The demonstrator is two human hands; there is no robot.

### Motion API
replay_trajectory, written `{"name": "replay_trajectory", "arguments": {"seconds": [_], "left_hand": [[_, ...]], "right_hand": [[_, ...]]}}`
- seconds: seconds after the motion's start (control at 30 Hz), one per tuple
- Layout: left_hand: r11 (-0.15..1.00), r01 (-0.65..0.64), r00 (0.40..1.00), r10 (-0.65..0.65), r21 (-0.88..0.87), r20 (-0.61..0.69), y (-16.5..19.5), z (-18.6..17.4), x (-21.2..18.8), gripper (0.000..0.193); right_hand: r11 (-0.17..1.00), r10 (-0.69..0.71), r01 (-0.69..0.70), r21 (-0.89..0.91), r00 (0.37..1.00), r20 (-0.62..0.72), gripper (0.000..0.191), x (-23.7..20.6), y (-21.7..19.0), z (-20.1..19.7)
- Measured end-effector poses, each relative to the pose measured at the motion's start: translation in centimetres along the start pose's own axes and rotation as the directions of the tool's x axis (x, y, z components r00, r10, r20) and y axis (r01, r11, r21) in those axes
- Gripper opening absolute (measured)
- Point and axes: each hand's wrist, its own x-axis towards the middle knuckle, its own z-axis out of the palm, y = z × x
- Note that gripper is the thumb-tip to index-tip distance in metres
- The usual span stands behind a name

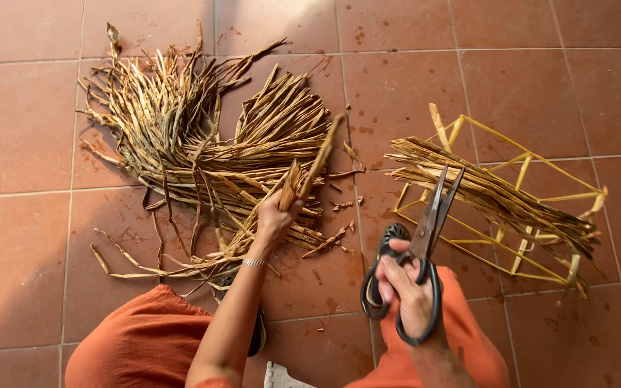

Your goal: The person sits on the tiled floor and trims dried palm-like leaves with scissors, cutting off damaged ends and edges. They gather trimmed strips and lay them across a yellow wire frame, working through the pile one leaf at a time.

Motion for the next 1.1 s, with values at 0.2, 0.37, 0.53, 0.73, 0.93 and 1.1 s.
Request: {"name": "replay_trajectory", "arguments": {"seconds": [0.2, 0.37, 0.53, 0.73, 0.93, 1.1], "left_hand": [[0.949, -0.107, 0.951, 0.184, -0.296, 0.247, 5.0, -1.1, -9.5, 0.013], [0.961, -0.252, 0.899, 0.277, -0.116, 0.339, 9.4, -2.9, -13.3, 0.015], [0.884, -0.455, 0.869, 0.467, -0.106, 0.167, 13.7, -3.1, -13.5, 0.022], [0.868, -0.381, 0.894, 0.434, -0.318, 0.114, 16.5, -1.2, -12.2, 0.026], [0.695, 0.153, 0.921, 0.158, -0.703, 0.356, 16.6, -1.8, -11.9, 0.014], [0.766, 0.157, 0.924, 0.109, -0.623, 0.367, 15.6, -2.2, -11.4, 0.012]], "right_hand": [[0.955, -0.272, 0.282, 0.096, 0.956, -0.109, 0.039, 2.2, -0.5, 2.2], [0.914, -0.406, 0.402, -0.057, 0.904, -0.130, 0.030, 1.9, -2.1, 2.6], [0.904, -0.407, 0.408, -0.128, 0.913, 0.040, 0.032, 1.6, -1.7, 3.1], [0.819, -0.466, 0.493, -0.294, 0.870, 0.161, 0.043, 1.4, -0.4, 4.2], [0.952, -0.278, 0.300, -0.067, 0.933, 0.230, 0.044, 0.9, -0.8, 4.5], [0.977, -0.209, 0.211, 0.013, 0.950, 0.234, 0.045, 1.2, -0.6, 4.3]]}}
